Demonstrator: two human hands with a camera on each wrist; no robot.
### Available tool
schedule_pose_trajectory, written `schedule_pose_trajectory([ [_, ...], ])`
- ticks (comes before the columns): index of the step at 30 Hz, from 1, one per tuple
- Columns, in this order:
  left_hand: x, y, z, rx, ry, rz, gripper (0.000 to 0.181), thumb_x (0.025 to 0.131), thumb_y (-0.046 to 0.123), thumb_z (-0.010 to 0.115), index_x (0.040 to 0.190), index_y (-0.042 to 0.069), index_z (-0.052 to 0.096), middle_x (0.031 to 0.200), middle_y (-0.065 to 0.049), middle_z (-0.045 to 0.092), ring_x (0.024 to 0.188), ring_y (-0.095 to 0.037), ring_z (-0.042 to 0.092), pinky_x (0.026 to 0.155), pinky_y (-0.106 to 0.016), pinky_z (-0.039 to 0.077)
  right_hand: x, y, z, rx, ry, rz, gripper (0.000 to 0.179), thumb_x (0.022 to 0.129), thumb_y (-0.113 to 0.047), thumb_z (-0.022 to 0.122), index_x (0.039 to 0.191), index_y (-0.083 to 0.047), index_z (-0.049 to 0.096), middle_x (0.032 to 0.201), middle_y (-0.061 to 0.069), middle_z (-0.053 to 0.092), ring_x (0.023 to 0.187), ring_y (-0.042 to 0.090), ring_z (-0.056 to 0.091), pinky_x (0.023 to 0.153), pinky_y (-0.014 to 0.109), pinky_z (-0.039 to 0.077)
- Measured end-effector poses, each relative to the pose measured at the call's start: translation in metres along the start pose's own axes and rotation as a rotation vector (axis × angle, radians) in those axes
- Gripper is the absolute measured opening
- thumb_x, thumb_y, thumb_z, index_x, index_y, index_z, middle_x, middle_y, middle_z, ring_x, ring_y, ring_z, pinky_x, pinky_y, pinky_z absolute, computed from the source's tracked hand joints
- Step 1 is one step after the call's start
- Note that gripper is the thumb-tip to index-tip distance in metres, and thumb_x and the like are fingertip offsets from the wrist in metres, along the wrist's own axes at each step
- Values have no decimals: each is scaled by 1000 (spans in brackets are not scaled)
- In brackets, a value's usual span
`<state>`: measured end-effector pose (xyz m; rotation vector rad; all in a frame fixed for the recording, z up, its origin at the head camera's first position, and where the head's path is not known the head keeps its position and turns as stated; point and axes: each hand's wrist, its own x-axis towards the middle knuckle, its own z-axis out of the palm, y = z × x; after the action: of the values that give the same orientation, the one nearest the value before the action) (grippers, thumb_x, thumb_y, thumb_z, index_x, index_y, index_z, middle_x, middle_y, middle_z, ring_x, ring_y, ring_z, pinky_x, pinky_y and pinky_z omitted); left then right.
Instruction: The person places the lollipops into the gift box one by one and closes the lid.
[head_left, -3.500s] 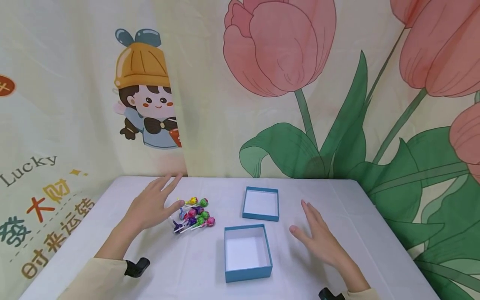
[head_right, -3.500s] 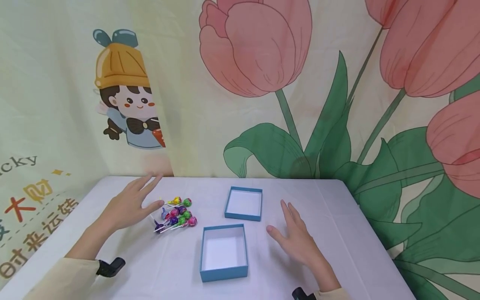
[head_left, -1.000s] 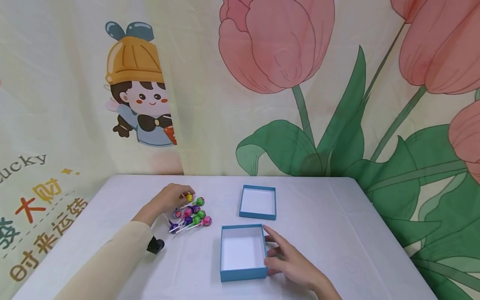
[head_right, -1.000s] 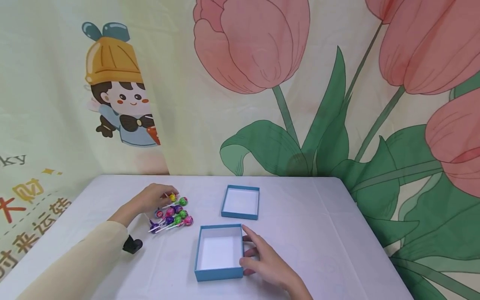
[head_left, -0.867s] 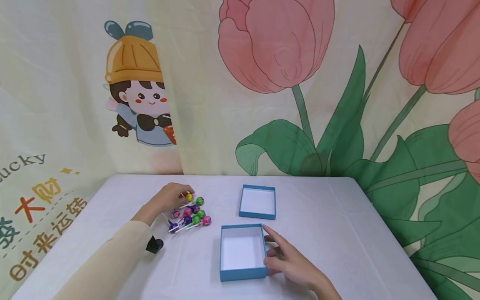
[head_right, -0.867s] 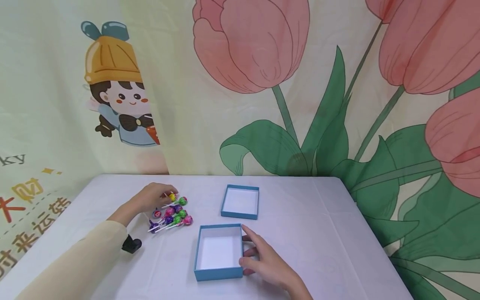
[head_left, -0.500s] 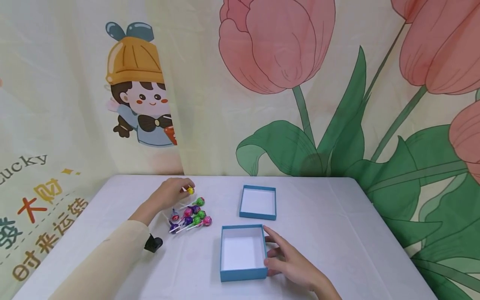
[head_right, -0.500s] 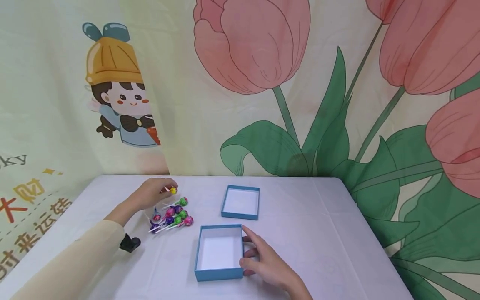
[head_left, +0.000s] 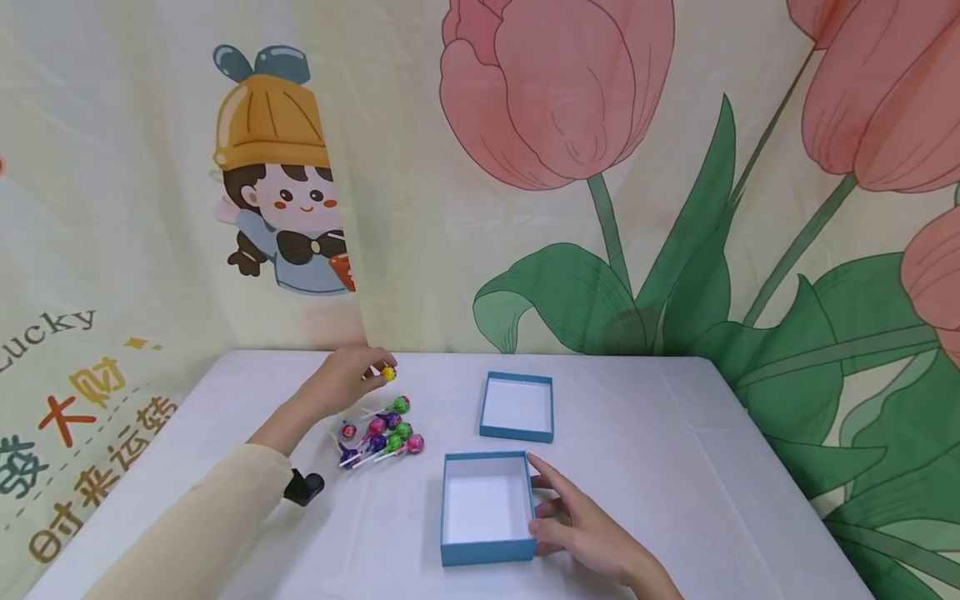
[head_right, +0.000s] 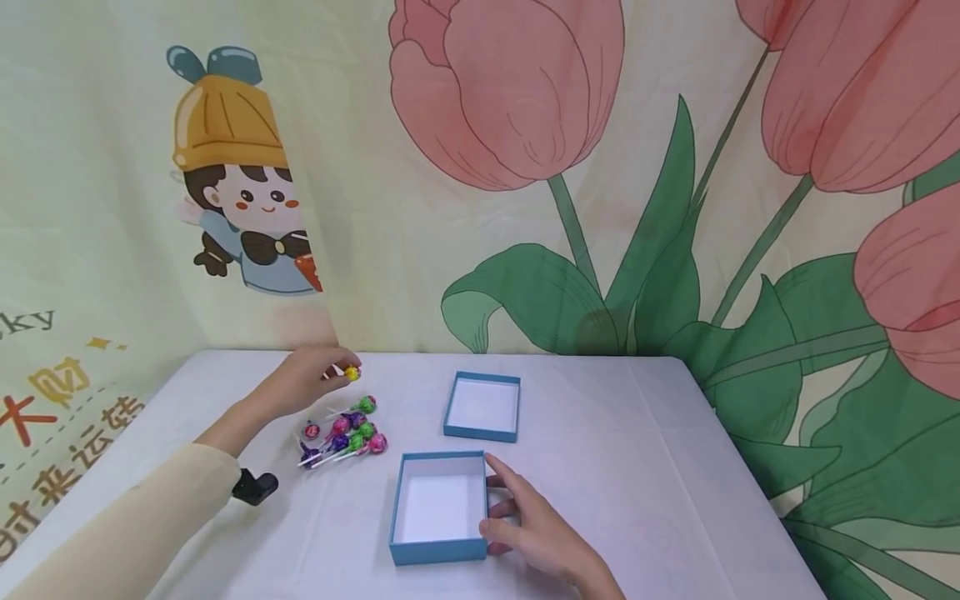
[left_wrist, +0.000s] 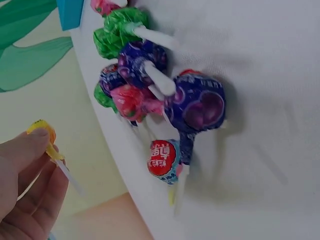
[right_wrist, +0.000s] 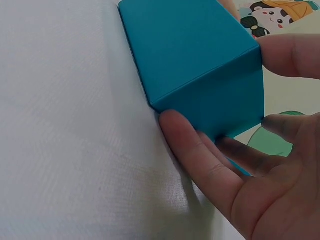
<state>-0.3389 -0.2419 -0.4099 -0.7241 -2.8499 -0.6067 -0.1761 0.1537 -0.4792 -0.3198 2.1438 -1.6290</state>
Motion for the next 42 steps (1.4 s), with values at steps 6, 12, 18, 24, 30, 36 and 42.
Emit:
schedule_pose_trajectory([
  [6, -1, 19, 1, -22, -21, 16, 23, 98, 9, 77, 120, 11, 75, 109, -4, 76, 102, -24, 71, 90, -42, 62, -1, 0, 0, 2, -6, -5, 81, 102, -23, 70, 170, -28, 26, 161, 22, 38, 116, 27, 56, 87, 42, 63],
  [12, 1, 44, 2, -42, -53, 49, 24, 97, 13, 79, 121, 14, 75, 108, -1, 75, 96, -18, 70, 85, -35, 62, 0, -1, -1, -10, -9, -10, 80, 102, -24, 70, 169, -28, 27, 161, 22, 38, 116, 27, 57, 87, 40, 63],
  [18, 0, 72, 6, -46, -92, 77, 27, 96, 16, 81, 123, 16, 75, 106, 2, 74, 94, -14, 68, 80, -26, 60, -1, -1, 0, -13, -3, -5, 80, 102, -26, 71, 169, -28, 27, 161, 22, 39, 116, 27, 57, 87, 41, 63],
  [24, -3, 98, 10, -68, -123, 114, 29, 94, 18, 83, 123, 15, 75, 103, 5, 74, 92, -11, 67, 80, -23, 59, 0, -1, 1, -1, -1, 4, 81, 102, -26, 72, 170, -25, 26, 161, 25, 38, 114, 28, 57, 86, 41, 64],
  [30, -6, 117, 16, -113, -156, 153, 28, 93, 17, 84, 120, 16, 76, 100, 9, 73, 88, -8, 65, 76, -21, 57, 1, 3, 2, -10, 12, 34, 83, 102, -28, 73, 170, -24, 25, 160, 26, 38, 113, 27, 59, 86, 42, 64],
  [36, -8, 130, 23, -145, -162, 210, 25, 93, 16, 84, 117, 18, 77, 100, 8, 73, 83, -6, 64, 74, -19, 57, 1, 4, 2, -1, 8, 35, 84, 102, -29, 73, 170, -24, 25, 161, 27, 38, 114, 27, 60, 86, 43, 64],
  [42, -7, 140, 32, -166, -176, 207, 25, 93, 17, 84, 117, 17, 77, 101, 5, 74, 83, -7, 65, 72, -17, 57, 1, 1, 1, -7, 9, 46, 85, 101, -31, 74, 170, -24, 25, 160, 26, 39, 117, 28, 61, 87, 44, 64],
])
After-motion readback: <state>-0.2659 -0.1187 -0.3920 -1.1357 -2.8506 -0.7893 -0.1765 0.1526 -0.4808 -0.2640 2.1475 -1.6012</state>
